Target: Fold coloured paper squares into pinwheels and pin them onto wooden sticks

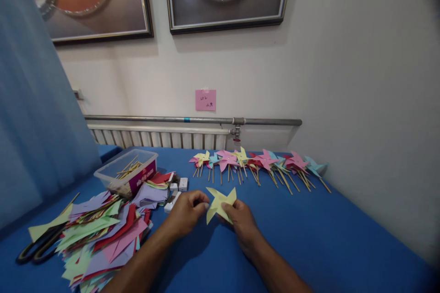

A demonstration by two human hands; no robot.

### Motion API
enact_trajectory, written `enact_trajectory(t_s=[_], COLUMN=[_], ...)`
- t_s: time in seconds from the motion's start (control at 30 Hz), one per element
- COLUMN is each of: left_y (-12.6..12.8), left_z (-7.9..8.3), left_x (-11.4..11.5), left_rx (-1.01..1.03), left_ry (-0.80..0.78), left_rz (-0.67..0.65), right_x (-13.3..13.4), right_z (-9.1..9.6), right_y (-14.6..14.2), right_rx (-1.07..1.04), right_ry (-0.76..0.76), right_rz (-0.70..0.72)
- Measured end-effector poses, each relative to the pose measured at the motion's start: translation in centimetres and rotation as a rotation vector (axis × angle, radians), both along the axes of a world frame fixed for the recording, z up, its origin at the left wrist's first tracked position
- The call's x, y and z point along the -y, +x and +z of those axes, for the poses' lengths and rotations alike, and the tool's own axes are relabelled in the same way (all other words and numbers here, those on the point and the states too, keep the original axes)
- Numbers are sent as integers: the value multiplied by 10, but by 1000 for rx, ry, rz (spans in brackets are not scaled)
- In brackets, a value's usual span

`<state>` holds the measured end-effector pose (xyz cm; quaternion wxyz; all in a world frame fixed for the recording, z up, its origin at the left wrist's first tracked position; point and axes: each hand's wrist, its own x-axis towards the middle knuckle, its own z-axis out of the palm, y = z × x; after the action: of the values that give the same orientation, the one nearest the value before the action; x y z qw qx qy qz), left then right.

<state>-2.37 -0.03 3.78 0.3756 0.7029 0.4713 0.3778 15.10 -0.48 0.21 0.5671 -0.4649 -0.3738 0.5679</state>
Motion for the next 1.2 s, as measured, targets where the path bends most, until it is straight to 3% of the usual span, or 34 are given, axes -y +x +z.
enact_trajectory(t_s=[0.1, 0.17, 0.3, 0.43, 0.63, 0.9, 1.2], left_y=[6, 7, -5, -13, -7, -10, -16], left_z=[1, 0, -6, -16, -16, -15, -12], left_x=[7, 7, -4, -13, -9, -10, -11], left_rx=[-166, -225, -355, -554, -753, -846, -850], left_ry=[275, 345, 187, 18, 72, 150, 104], left_rz=[27, 56, 157, 60, -8, -35, -110], right_x=[-3, -5, -7, -10, -15, -13, -12], right_z=[-5, -8, -9, -11, -18, -14, -12], right_y=[-1, 0, 5, 9, 9, 8, 7], right_rx=[114, 170, 146, 120, 181, 146, 125], right_ry=[40, 55, 51, 36, 48, 50, 41], right_rz=[-9, -13, -42, -49, -41, -27, -40])
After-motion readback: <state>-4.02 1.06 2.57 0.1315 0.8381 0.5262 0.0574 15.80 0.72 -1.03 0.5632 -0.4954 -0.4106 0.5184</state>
